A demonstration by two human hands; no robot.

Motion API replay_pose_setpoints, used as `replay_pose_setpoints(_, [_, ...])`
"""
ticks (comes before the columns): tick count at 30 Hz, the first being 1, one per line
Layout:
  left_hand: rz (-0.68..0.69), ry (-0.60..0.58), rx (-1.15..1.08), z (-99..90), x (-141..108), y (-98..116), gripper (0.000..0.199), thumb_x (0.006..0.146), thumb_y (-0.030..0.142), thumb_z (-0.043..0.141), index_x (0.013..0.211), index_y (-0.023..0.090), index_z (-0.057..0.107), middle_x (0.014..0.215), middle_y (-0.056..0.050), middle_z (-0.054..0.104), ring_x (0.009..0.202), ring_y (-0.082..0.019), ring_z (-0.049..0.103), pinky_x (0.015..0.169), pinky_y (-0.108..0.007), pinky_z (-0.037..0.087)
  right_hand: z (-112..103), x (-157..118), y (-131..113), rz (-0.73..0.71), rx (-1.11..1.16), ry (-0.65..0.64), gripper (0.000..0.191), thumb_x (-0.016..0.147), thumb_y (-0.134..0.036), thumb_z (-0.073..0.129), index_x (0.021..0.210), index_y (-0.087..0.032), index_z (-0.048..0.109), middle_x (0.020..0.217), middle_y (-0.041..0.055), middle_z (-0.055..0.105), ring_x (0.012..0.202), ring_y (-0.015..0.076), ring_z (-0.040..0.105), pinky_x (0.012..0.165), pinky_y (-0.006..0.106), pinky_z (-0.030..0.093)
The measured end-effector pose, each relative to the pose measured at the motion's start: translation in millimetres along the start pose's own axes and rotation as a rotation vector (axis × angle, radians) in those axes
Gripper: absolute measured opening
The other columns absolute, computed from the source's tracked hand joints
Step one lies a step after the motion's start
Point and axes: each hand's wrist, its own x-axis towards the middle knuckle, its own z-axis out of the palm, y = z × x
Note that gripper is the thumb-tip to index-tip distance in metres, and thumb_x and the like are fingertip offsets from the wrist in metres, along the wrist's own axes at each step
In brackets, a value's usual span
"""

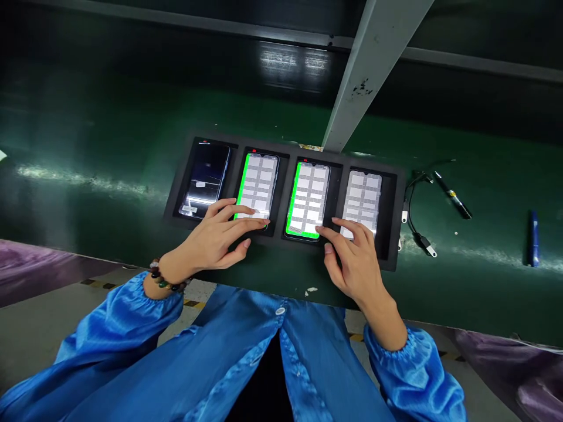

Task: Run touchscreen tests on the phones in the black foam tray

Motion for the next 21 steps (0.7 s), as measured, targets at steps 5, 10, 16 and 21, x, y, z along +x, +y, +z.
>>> replay_pose_setpoints(5, [-0.035, -0.017, -0.045, -4.8, 12, -9, 0.055, 0.101, 0.022, 0.055, 0.155, 0.027, 0.062, 0.133, -0.007, 0.080, 0.137, -0.033, 0.066, 0.128, -0.060, 0.039, -3, 15, 3, 0.042, -0.015, -0.055, 0.042, 0.110, -0.022, 0.052, 0.151, -0.027, 0.061, 0.137, 0.0119, 0.077, 0.149, 0.0353, 0.059, 0.116, 0.058, 0.047])
replay_pose_setpoints(10, [-0.086, -0.078, -0.089, -10.1, 28, -20, 0.054, 0.105, 0.026, 0.051, 0.158, 0.024, 0.057, 0.138, -0.009, 0.077, 0.148, -0.033, 0.059, 0.137, -0.062, 0.028, -6, 37, 11, 0.081, -0.012, -0.098, 0.042, 0.113, -0.026, 0.047, 0.154, -0.026, 0.057, 0.135, 0.0115, 0.078, 0.155, 0.0357, 0.052, 0.122, 0.059, 0.042])
replay_pose_setpoints(16, [-0.154, -0.097, -0.103, -14.9, 52, -36, 0.053, 0.108, 0.035, 0.048, 0.159, 0.023, 0.056, 0.146, -0.010, 0.072, 0.151, -0.033, 0.055, 0.140, -0.062, 0.021, -9, 70, 27, 0.126, -0.013, -0.123, 0.043, 0.114, -0.031, 0.042, 0.155, -0.028, 0.055, 0.152, 0.0121, 0.071, 0.157, 0.0376, 0.050, 0.123, 0.064, 0.040])
replay_pose_setpoints(21, [-0.204, -0.096, -0.085, -17.2, 74, -44, 0.053, 0.106, 0.034, 0.048, 0.156, 0.021, 0.055, 0.146, -0.012, 0.071, 0.148, -0.033, 0.055, 0.141, -0.063, 0.019, -10, 91, 37, 0.133, -0.023, -0.136, 0.045, 0.113, -0.032, 0.041, 0.157, -0.027, 0.053, 0.157, 0.0120, 0.069, 0.158, 0.0399, 0.048, 0.124, 0.069, 0.039])
